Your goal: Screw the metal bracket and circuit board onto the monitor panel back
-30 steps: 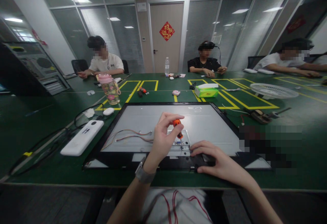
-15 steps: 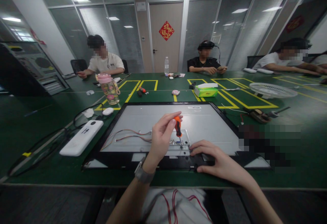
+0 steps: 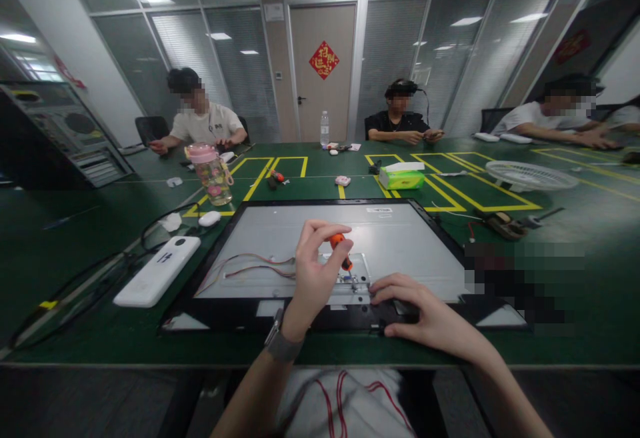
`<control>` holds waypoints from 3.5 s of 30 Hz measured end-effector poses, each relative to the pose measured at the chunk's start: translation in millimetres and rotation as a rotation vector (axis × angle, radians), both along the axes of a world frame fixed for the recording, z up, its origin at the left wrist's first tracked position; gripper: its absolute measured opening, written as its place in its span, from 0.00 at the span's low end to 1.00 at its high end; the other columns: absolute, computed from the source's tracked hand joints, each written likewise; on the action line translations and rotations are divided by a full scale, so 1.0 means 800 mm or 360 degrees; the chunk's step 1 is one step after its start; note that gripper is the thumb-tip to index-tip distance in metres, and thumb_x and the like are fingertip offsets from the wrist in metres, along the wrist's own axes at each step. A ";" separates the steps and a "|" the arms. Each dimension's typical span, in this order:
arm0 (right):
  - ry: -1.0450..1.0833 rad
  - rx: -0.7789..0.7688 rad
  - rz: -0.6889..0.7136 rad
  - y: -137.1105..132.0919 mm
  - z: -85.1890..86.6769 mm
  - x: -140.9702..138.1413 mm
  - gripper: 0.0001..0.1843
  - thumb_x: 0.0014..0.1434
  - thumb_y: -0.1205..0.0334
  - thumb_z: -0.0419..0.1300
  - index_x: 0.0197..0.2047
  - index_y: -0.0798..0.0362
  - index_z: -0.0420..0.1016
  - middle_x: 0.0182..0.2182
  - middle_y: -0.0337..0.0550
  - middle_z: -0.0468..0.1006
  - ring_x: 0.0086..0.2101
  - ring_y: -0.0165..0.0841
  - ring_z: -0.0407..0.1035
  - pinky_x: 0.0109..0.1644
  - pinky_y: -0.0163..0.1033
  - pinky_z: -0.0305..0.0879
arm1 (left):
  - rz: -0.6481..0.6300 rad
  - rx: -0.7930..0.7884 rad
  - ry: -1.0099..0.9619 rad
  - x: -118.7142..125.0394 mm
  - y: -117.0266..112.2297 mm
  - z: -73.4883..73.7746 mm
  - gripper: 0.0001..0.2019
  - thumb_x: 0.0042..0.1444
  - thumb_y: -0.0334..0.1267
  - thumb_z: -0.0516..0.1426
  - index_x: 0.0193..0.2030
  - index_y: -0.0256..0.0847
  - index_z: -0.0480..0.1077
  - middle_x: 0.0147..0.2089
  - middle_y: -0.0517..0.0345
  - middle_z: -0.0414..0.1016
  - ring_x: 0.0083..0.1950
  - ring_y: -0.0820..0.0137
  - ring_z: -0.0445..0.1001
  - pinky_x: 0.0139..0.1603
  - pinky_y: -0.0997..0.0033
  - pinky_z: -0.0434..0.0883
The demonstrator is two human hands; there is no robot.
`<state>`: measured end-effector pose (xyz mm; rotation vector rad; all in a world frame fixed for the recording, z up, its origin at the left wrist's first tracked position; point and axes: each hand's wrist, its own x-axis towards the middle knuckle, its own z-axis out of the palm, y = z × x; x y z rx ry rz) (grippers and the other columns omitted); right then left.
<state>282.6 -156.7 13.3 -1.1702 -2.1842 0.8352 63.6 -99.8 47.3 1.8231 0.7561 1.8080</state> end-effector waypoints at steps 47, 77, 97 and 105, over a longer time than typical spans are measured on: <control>-0.0003 0.0006 -0.0009 -0.001 0.003 0.000 0.17 0.56 0.50 0.68 0.46 0.48 0.79 0.51 0.48 0.76 0.54 0.44 0.68 0.60 0.51 0.62 | -0.0059 0.0110 0.0236 0.000 -0.003 -0.002 0.17 0.67 0.37 0.51 0.60 0.44 0.70 0.48 0.51 0.70 0.47 0.67 0.70 0.50 0.66 0.69; -0.0005 -0.0010 -0.0021 -0.002 0.005 -0.002 0.18 0.56 0.47 0.68 0.45 0.48 0.79 0.50 0.49 0.77 0.53 0.45 0.69 0.60 0.52 0.62 | 0.0064 0.0124 0.0205 0.000 -0.004 -0.002 0.17 0.68 0.34 0.45 0.57 0.42 0.71 0.47 0.51 0.70 0.44 0.68 0.71 0.46 0.67 0.69; -0.0008 0.0008 -0.0013 -0.001 0.003 -0.001 0.17 0.56 0.49 0.68 0.46 0.47 0.79 0.51 0.48 0.77 0.54 0.44 0.68 0.60 0.51 0.62 | -0.0200 0.0019 0.0067 -0.002 -0.005 0.000 0.16 0.67 0.36 0.49 0.54 0.43 0.75 0.49 0.50 0.71 0.47 0.66 0.72 0.48 0.65 0.71; -0.0006 0.0009 -0.0008 0.000 0.000 0.001 0.17 0.56 0.48 0.68 0.46 0.47 0.79 0.51 0.48 0.76 0.54 0.44 0.68 0.61 0.51 0.62 | -0.0042 0.0024 0.0028 0.000 -0.002 0.000 0.06 0.60 0.36 0.59 0.40 0.42 0.77 0.37 0.57 0.67 0.39 0.70 0.70 0.43 0.69 0.70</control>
